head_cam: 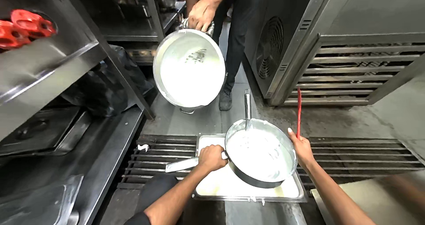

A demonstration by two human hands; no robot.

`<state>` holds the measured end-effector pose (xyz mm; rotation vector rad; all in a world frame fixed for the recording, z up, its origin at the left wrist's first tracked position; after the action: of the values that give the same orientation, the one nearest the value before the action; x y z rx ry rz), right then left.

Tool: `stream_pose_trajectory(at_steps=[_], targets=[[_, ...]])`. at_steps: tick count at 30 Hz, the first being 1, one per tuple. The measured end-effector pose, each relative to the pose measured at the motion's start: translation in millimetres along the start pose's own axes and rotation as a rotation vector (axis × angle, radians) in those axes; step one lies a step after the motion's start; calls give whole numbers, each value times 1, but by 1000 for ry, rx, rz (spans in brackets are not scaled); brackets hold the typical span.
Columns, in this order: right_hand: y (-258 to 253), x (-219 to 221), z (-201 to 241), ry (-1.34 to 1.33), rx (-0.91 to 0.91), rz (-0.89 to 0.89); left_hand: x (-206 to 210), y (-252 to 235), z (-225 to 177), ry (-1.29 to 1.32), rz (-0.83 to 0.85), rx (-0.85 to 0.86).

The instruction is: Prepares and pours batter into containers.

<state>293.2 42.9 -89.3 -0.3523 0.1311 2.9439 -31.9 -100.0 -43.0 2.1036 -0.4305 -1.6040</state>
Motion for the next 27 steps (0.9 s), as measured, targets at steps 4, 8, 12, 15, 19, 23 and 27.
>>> stream_pose_trajectory(at_steps=[4,8,12,15,19,23,27], targets=[[-4,-1,-5,5,11,-3,0,1,-1,8,15,-6],[-6,-2,-2,-35,-2,-4,-2,1,-1,17,7,3],[-4,-1,10,-69,-4,-29,-9,2,-1,21,-25,21],[-4,0,12,-94,13,-37,-14,4,-1,-1,-32,19],[-4,2,5,-103,17,-17,-13,4,0,-12,-30,11],[-5,3,-3,-80,39,-17,-8,3,1,-10,-11,-4],[-4,3,-3,-77,44,-22,-6,0,2,-11,-3,-3]])
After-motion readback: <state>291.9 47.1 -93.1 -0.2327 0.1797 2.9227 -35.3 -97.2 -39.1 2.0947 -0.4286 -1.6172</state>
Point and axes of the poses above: each hand's wrist, its own y-axis away from the middle knuckle, its own x-axis out of the palm, z = x × y, the point moved 5 cm from there along -y, towards the middle knuckle, and after that the axes turned 6 degrees about -y, right-handed, at the moved point
